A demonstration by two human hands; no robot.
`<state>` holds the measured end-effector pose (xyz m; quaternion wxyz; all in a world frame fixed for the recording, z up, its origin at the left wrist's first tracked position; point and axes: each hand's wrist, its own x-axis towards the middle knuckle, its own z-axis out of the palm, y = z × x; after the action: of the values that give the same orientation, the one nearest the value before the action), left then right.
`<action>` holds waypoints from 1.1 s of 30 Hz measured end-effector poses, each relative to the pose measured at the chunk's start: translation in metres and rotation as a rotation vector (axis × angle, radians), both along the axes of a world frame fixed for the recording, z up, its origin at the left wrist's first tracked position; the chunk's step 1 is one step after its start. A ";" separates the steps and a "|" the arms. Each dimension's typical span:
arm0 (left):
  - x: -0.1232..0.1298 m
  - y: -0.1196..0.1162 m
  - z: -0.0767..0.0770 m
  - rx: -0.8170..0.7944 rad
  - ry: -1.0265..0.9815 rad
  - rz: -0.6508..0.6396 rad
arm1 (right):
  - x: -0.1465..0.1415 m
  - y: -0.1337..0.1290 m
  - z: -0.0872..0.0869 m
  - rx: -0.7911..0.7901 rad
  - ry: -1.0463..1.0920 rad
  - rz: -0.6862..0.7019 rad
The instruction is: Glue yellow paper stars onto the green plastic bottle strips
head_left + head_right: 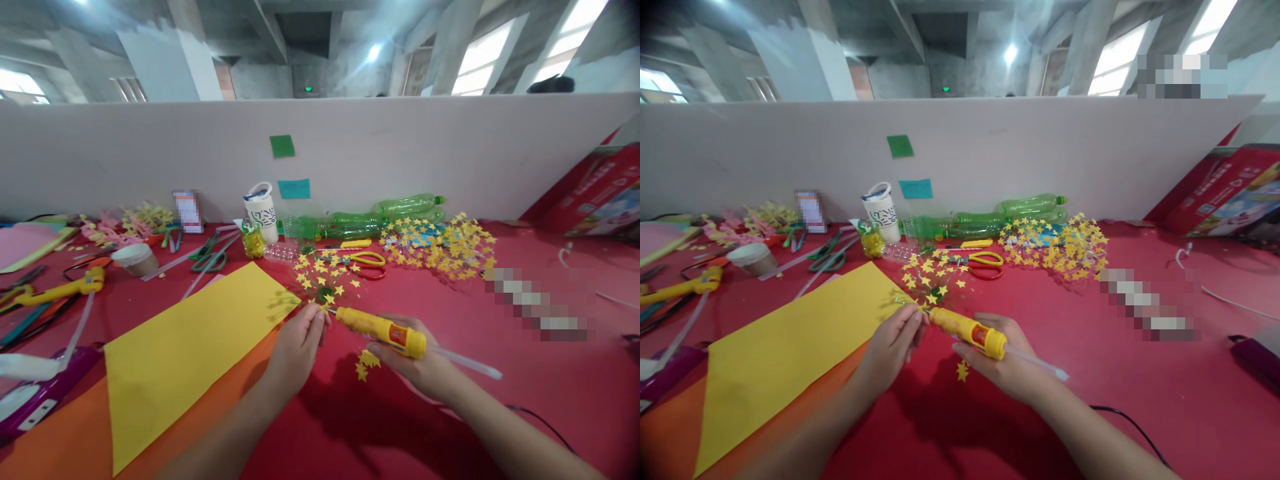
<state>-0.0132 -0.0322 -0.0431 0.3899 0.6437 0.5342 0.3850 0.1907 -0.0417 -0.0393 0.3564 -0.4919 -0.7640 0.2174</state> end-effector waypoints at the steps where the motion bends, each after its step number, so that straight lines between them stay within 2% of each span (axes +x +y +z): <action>1: 0.000 0.000 0.000 0.002 0.003 -0.001 | 0.000 0.000 0.001 0.000 0.008 0.026; 4: 0.000 0.000 0.001 0.004 0.019 -0.001 | -0.001 0.001 0.005 -0.031 0.004 0.116; 7: -0.001 0.000 0.001 0.005 0.031 -0.007 | -0.002 0.002 0.010 -0.078 -0.017 0.141; 23: 0.000 -0.001 -0.001 0.040 0.042 0.003 | -0.004 0.001 0.011 -0.133 -0.006 0.137; 33: 0.000 -0.001 -0.001 0.032 0.040 0.000 | -0.002 0.001 0.003 -0.144 0.001 0.116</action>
<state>-0.0136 -0.0329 -0.0443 0.3689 0.6575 0.5355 0.3805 0.1887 -0.0408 -0.0364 0.3071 -0.4712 -0.7734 0.2923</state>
